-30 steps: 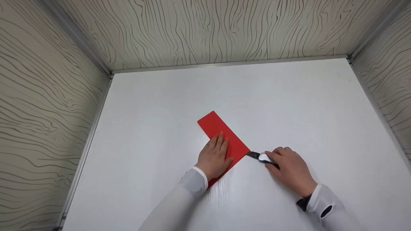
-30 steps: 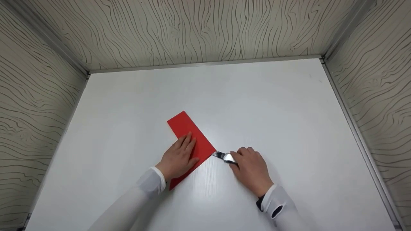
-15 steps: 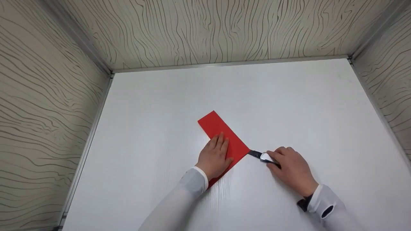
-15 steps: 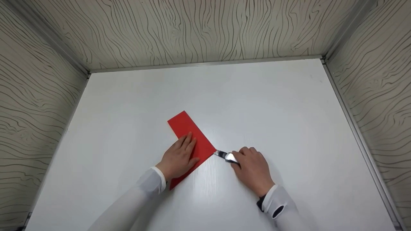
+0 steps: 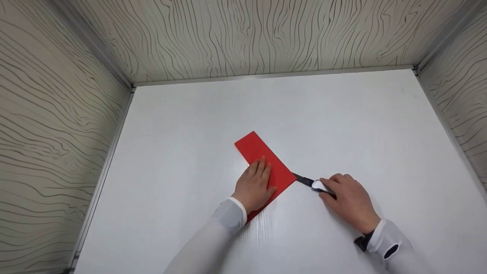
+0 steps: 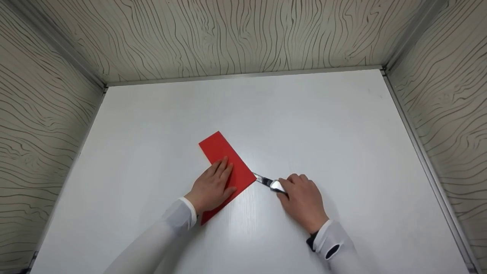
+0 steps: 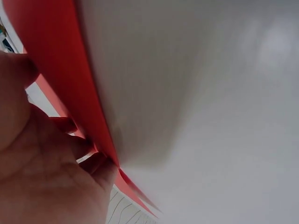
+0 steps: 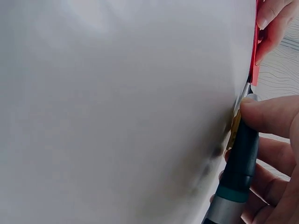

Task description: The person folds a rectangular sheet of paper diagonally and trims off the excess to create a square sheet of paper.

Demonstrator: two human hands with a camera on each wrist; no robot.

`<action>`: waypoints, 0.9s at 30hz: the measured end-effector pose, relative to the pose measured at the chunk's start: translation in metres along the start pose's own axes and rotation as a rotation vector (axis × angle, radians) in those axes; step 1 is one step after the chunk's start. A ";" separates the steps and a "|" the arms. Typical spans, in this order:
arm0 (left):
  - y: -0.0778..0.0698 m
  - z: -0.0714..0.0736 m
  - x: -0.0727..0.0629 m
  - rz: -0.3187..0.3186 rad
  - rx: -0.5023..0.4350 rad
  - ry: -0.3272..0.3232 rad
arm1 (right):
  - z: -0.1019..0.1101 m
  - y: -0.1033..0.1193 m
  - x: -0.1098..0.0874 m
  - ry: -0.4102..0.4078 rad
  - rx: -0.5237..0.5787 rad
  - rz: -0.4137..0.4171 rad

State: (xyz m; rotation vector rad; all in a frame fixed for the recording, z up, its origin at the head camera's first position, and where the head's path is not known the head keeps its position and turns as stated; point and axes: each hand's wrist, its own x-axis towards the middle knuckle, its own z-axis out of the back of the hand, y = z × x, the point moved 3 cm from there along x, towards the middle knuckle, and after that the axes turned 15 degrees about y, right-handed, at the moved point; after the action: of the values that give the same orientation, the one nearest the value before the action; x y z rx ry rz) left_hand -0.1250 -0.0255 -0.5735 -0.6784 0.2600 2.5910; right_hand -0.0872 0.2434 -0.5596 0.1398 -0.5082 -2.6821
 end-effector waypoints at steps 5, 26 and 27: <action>0.003 0.003 -0.002 -0.020 -0.014 0.003 | 0.000 0.004 0.003 -0.003 -0.003 0.019; 0.009 0.004 -0.004 -0.058 -0.036 0.021 | -0.004 0.009 0.029 0.047 -0.023 0.093; 0.009 0.004 -0.004 -0.059 -0.035 0.022 | -0.004 0.009 0.029 0.047 -0.022 0.093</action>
State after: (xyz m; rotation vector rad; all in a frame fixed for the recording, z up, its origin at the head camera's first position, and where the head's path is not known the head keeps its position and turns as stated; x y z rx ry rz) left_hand -0.1278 -0.0338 -0.5673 -0.7170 0.1998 2.5387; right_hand -0.1096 0.2228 -0.5608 0.1686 -0.4589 -2.5862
